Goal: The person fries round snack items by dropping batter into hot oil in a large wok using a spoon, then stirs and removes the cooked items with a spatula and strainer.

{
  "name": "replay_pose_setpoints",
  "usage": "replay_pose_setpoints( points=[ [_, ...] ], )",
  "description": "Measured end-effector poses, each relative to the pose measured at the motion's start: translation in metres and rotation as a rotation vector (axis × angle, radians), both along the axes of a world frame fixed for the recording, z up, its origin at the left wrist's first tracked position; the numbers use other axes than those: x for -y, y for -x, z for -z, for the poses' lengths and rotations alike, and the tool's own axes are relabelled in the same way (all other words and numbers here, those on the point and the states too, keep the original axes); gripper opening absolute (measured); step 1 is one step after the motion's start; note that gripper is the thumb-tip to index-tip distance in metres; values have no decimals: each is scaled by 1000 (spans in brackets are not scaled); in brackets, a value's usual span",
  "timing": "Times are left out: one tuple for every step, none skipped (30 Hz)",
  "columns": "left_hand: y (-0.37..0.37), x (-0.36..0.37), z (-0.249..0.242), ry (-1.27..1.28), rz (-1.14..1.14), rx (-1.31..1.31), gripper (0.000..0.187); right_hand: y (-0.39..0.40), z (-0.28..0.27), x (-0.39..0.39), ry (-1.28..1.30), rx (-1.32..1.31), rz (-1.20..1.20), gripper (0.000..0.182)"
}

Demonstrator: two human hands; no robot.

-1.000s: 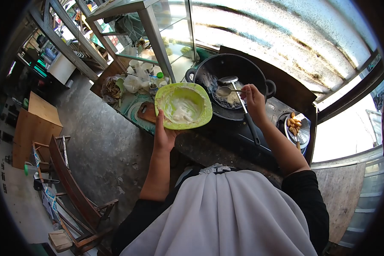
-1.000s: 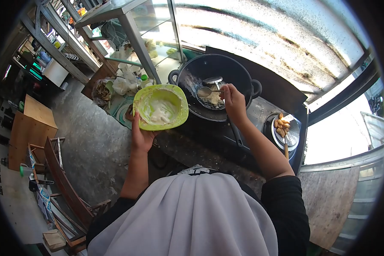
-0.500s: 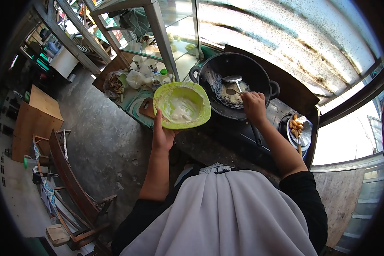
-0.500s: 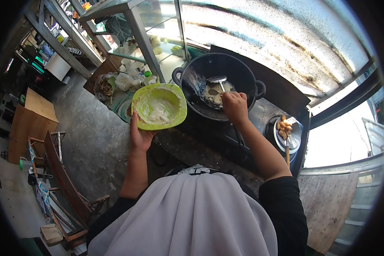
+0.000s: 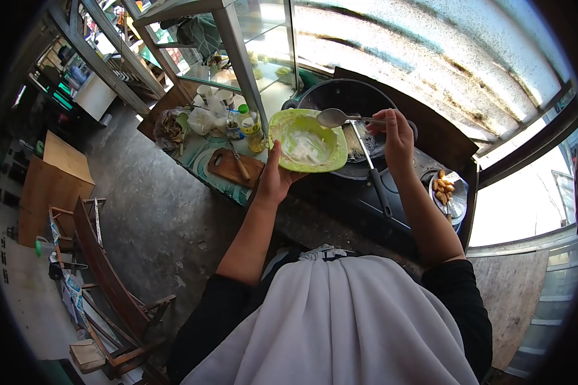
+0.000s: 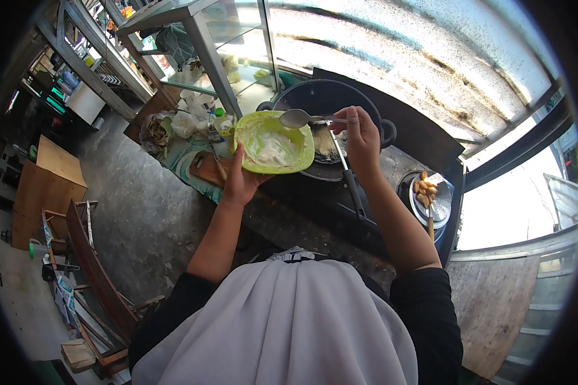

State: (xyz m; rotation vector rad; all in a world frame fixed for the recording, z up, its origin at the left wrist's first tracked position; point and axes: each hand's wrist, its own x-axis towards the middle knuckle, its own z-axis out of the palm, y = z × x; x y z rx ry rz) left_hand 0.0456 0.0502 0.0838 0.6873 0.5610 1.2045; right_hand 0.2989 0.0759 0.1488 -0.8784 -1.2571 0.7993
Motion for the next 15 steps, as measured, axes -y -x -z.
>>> replay_pose_setpoints(
  points=[
    [-3,1,-3,-9,-6,10,62,4,-4,6,-18,100,3,31],
    [-5,1,-8,-19,-11,21,62,7,-8,12,-36,200,6,30],
    [-6,2,-12,-29,-16,31,62,9,-14,19,-54,299,10,29],
    [-6,2,-14,-42,-27,41,62,10,-22,25,-29,411,13,22],
    [-4,4,-14,-54,-39,51,61,8,-26,28,-101,508,37,20],
    [-2,5,-15,-64,-52,60,60,6,-28,30,-173,605,59,18],
    [1,7,-15,-90,-51,65,60,3,-30,32,-245,701,81,16],
    [4,9,-15,-116,-50,69,59,0,-34,33,-257,737,66,15],
    [7,10,-15,-143,-50,74,58,-3,-39,33,-271,772,51,14],
    [11,12,-14,-186,-40,46,57,-5,-42,33,-285,807,36,13],
    [14,14,-12,-229,-31,18,57,-7,-44,33,-289,824,23,14],
    [15,16,-14,-273,-21,-10,56,-8,-46,34,-295,840,11,14],
    [15,18,-17,-229,-32,24,57,-8,-47,34,-300,857,-2,15],
    [14,21,-20,-185,-43,58,57,-7,-44,36,-184,773,-27,16],
    [13,23,-24,-141,-55,92,58,-5,-39,40,-69,689,-52,18]
  ],
)
